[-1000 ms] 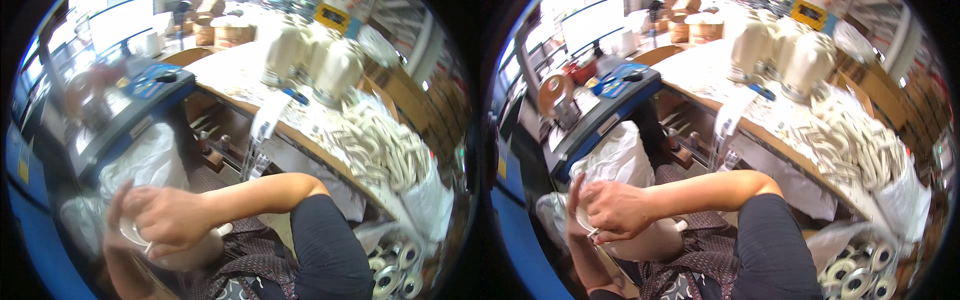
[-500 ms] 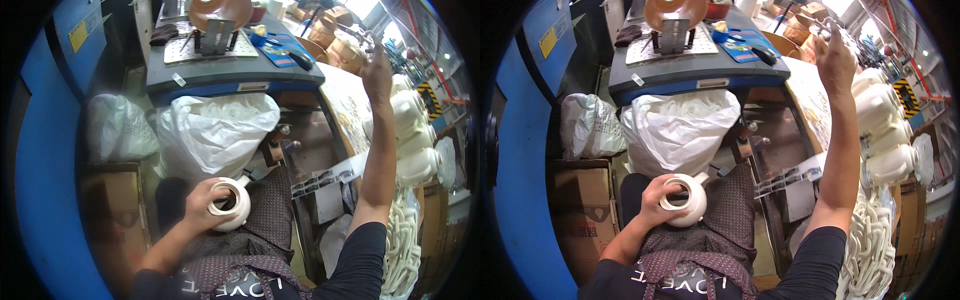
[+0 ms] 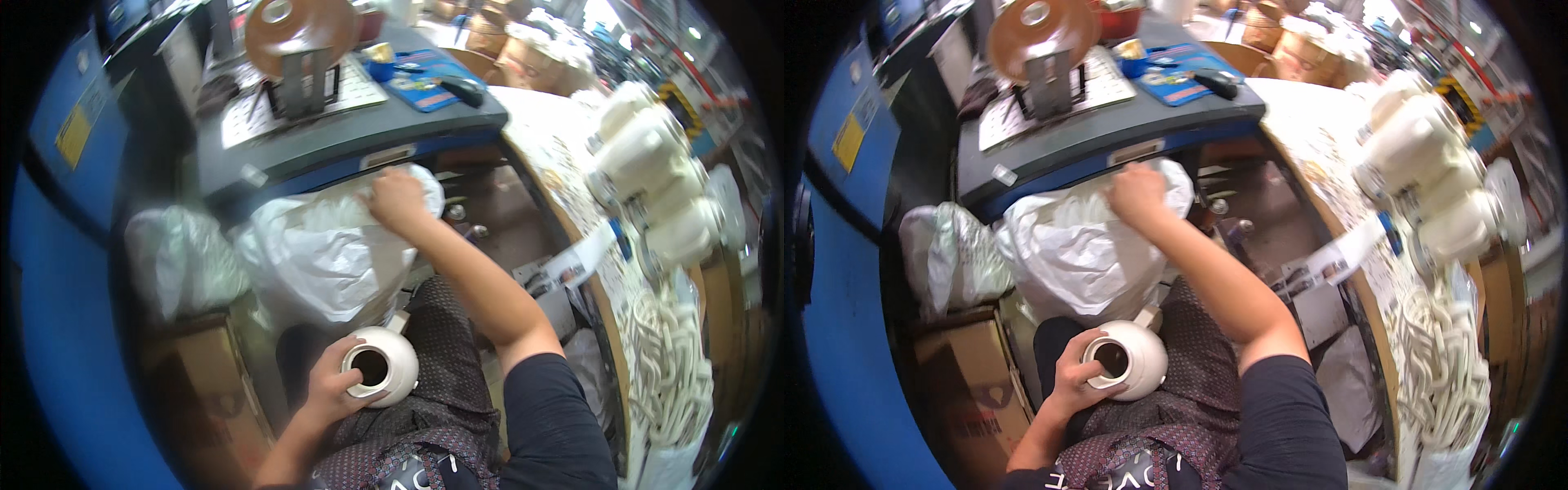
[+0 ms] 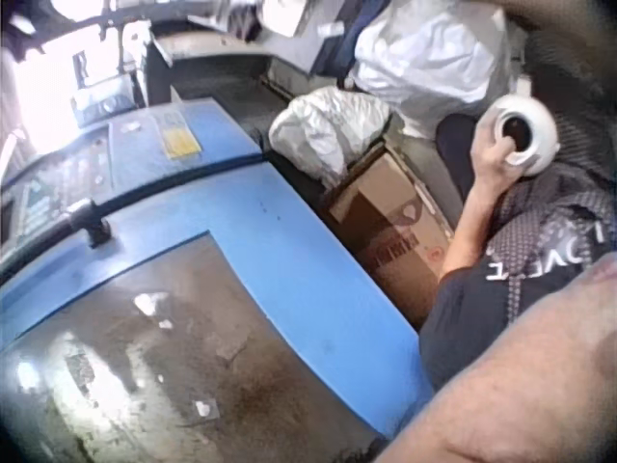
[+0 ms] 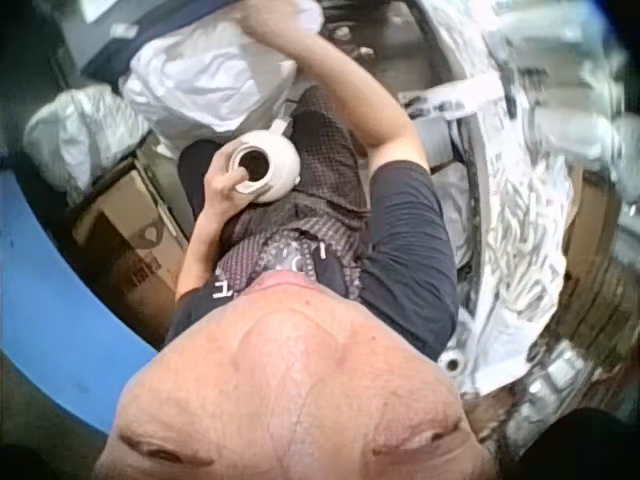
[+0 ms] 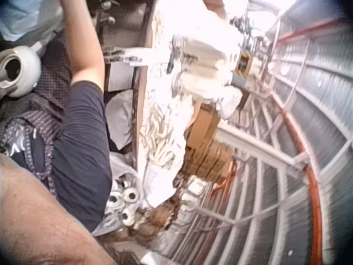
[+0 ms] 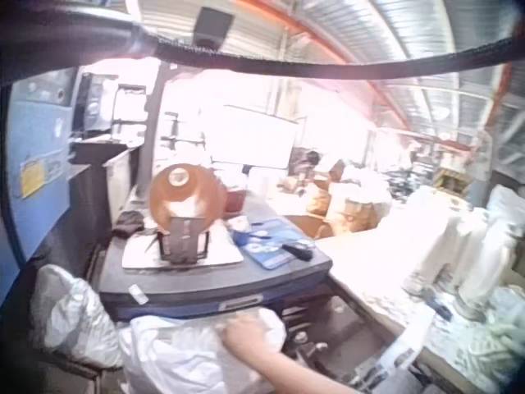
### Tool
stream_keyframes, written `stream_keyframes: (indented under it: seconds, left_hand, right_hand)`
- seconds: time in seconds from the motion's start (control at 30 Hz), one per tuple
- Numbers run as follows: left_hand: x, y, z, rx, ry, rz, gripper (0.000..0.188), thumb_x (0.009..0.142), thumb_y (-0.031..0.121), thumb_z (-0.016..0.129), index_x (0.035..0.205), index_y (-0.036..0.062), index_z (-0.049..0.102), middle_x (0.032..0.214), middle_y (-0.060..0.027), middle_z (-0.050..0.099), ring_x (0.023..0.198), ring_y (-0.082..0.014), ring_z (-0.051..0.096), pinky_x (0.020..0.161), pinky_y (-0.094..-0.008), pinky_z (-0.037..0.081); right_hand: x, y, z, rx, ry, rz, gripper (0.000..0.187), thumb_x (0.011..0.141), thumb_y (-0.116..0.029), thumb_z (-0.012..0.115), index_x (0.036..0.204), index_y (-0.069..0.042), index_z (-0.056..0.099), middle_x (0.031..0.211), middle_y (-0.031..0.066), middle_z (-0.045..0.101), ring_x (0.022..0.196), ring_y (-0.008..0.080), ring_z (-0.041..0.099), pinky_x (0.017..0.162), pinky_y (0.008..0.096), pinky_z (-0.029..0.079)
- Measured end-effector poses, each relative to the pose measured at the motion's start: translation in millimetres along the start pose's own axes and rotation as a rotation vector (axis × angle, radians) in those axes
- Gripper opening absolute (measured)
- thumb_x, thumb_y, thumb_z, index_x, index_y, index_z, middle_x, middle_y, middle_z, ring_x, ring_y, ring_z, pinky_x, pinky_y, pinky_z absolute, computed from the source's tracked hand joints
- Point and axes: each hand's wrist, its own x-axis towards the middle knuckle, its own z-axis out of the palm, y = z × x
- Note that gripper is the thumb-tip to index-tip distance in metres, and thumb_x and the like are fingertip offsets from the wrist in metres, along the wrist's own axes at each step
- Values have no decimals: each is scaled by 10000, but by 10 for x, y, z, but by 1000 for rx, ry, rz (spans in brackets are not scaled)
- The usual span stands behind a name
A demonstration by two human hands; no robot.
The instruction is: The person assembles components of white electric kettles by hand, attaching base rings and internal heating elements before applying stickers to the exterior and sorting parts into bags and boxes.
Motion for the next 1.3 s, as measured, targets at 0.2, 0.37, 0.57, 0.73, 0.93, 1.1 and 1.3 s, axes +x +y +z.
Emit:
stream_keyframes:
  seconds: [0.2, 0.37, 0.57, 0.73, 0.93, 1.1, 1.3]
  left_hand:
    - [-81, 75, -48, 35, -105, -8, 359, 587, 220, 892, 615, 34, 586, 1249, -227, 592, 1105, -382, 609, 921, -425, 503]
    - [-216, 298, 47, 77, -89, 54, 310, 538, 111, 885, 613, 37, 593, 1273, -208, 575, 1111, -362, 616, 932, -419, 506]
    - [-342, 509, -74, 124, 133, 158, 416, 535, 246, 927, 676, 64, 580, 1130, -240, 614, 1029, -381, 622, 872, -446, 513]
    - [77, 939, -367, 22, 212, 330, 559, 639, 494, 856, 700, 51, 520, 1026, -210, 606, 920, -362, 605, 765, -442, 504]
    - [452, 1264, -270, 145, 58, 291, 554, 601, 432, 889, 655, 15, 528, 1030, -215, 608, 910, -337, 625, 781, -405, 516]
    - [331, 1191, 53, -16, -78, 224, 436, 604, 233, 912, 713, 59, 528, 1238, -225, 596, 1211, -409, 554, 994, -458, 452]
    - [220, 1277, 163, 22, 76, 146, 1132, 591, 304, 918, 1487, 11, 292, 1227, -159, 636, 1163, -381, 590, 1024, -465, 430]
  right_hand:
    - [201, -129, 319, 39, -127, 65, 122, 764, -172, 660, 767, -89, 749, 858, 145, 729, 825, 299, 722, 681, 397, 561]
    - [37, 169, -72, 241, 159, 35, 156, 784, -229, 696, 773, -76, 724, 774, 142, 709, 745, 284, 708, 649, 385, 548]
    - [-1373, 134, -648, 1366, 29, 168, 332, 887, -284, 720, 783, 6, 599, 588, 39, 593, 542, 113, 564, 531, 288, 442]
    - [-3106, 399, -24, 765, 35, 428, 387, 794, -409, 773, 823, -53, 624, 714, 44, 569, 692, 186, 598, 621, 352, 466]
    - [-3381, 563, -93, 244, 128, -178, 323, 741, -403, 740, 821, -112, 625, 870, 21, 598, 862, 198, 613, 806, 382, 445]
    - [-3292, 720, -434, 79, -643, 80, 277, 785, -381, 710, 796, -104, 696, 792, 131, 704, 826, 306, 696, 698, 460, 542]
    - [-2764, 426, -1721, 1415, -307, 292, 535, 934, -142, 645, 1409, 9, 449, 1158, 132, 659, 886, 157, 675, 685, 244, 555]
